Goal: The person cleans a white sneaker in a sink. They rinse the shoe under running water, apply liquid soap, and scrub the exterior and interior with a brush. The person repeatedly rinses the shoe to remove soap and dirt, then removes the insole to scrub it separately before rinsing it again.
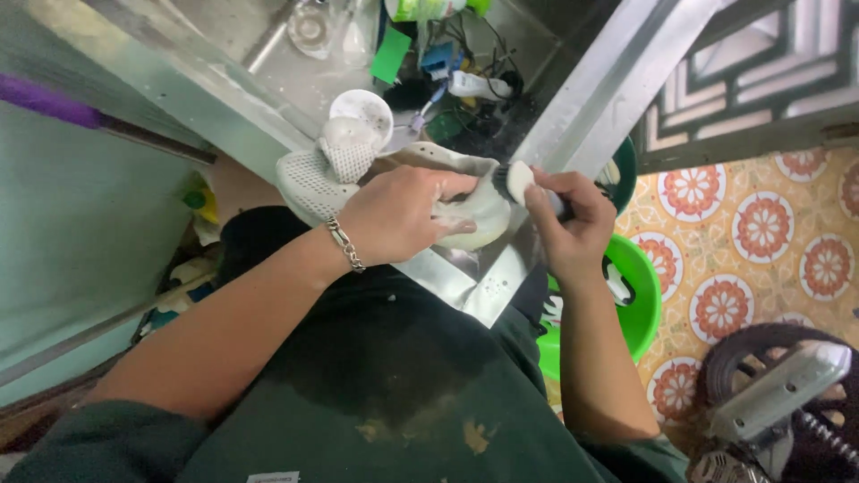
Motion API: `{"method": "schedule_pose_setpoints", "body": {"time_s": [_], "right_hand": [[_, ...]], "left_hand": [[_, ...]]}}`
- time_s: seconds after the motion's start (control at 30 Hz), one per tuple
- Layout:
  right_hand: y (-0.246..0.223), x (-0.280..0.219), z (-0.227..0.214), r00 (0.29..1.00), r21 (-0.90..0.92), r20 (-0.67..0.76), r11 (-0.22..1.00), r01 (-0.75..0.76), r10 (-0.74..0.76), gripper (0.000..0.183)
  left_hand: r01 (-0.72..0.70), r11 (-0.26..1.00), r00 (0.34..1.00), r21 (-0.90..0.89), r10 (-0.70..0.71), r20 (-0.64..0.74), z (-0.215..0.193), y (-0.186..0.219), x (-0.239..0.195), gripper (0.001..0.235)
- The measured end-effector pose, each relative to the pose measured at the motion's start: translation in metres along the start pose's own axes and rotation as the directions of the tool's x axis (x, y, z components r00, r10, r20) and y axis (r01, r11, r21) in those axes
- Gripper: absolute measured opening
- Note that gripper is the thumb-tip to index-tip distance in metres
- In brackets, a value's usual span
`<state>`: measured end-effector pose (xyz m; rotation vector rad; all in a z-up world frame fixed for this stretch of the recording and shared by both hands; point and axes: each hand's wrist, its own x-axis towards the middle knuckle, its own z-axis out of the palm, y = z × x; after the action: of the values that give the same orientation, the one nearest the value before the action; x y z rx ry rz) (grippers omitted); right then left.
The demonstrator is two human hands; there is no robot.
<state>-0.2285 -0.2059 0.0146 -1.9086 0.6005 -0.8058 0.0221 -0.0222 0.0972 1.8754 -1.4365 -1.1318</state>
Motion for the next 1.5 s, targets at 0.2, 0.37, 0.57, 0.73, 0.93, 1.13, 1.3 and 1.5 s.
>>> {"method": "schedule_pose_setpoints", "body": {"time_s": [0.2, 0.37, 0.57, 0.73, 0.93, 1.13, 1.3, 1.5], "right_hand": [[-0.033, 0.007, 0.0, 0.977, -0.191, 0.175, 0.969, 0.154, -0.121, 0.024], [-0.057, 0.011, 0.01, 0.98, -0.116, 0.104, 0.977, 0.18, -0.168, 0.021], [-0.017, 0.019, -0.009, 0.985, -0.204, 0.023, 0.964, 0.171, -0.17, 0.017], [-0.028, 0.01, -0.005, 0.96, -0.207, 0.099, 0.938, 0.276, -0.261, 0.013], [-0.03, -0.002, 0.01, 0.956, -0.239, 0.09, 0.925, 0.294, -0.281, 0.016], [-0.046, -0.005, 0.024, 0.959, -0.231, 0.017, 0.932, 0.279, -0.283, 0.01], [0.013, 0.004, -0.006, 0.951, -0.243, -0.024, 0.924, 0.294, -0.308, 0.016], [-0.033, -0.01, 0.022, 0.952, -0.15, 0.015, 0.941, 0.304, -0.306, 0.014]], "left_hand": [[-0.022, 0.987, 0.988, -0.162, -0.003, -0.153, 0.027, 0.01, 0.008, 0.053], [0.115, 0.965, 0.98, -0.236, -0.149, -0.129, 0.033, 0.016, 0.021, 0.059], [0.205, 0.95, 0.966, -0.233, -0.236, -0.11, 0.046, 0.003, 0.02, 0.067], [0.039, 0.942, 0.982, -0.333, -0.097, -0.16, 0.041, 0.003, 0.011, 0.055], [-0.003, 0.961, 0.989, -0.278, -0.037, -0.141, 0.045, -0.009, 0.011, 0.067], [0.012, 0.957, 0.994, -0.29, -0.042, -0.097, 0.041, -0.006, 0.011, 0.068], [0.027, 0.933, 0.997, -0.36, -0.051, -0.057, 0.05, -0.024, 0.017, 0.072], [-0.059, 0.955, 0.995, -0.291, 0.032, -0.097, 0.042, -0.015, 0.008, 0.065]]}}
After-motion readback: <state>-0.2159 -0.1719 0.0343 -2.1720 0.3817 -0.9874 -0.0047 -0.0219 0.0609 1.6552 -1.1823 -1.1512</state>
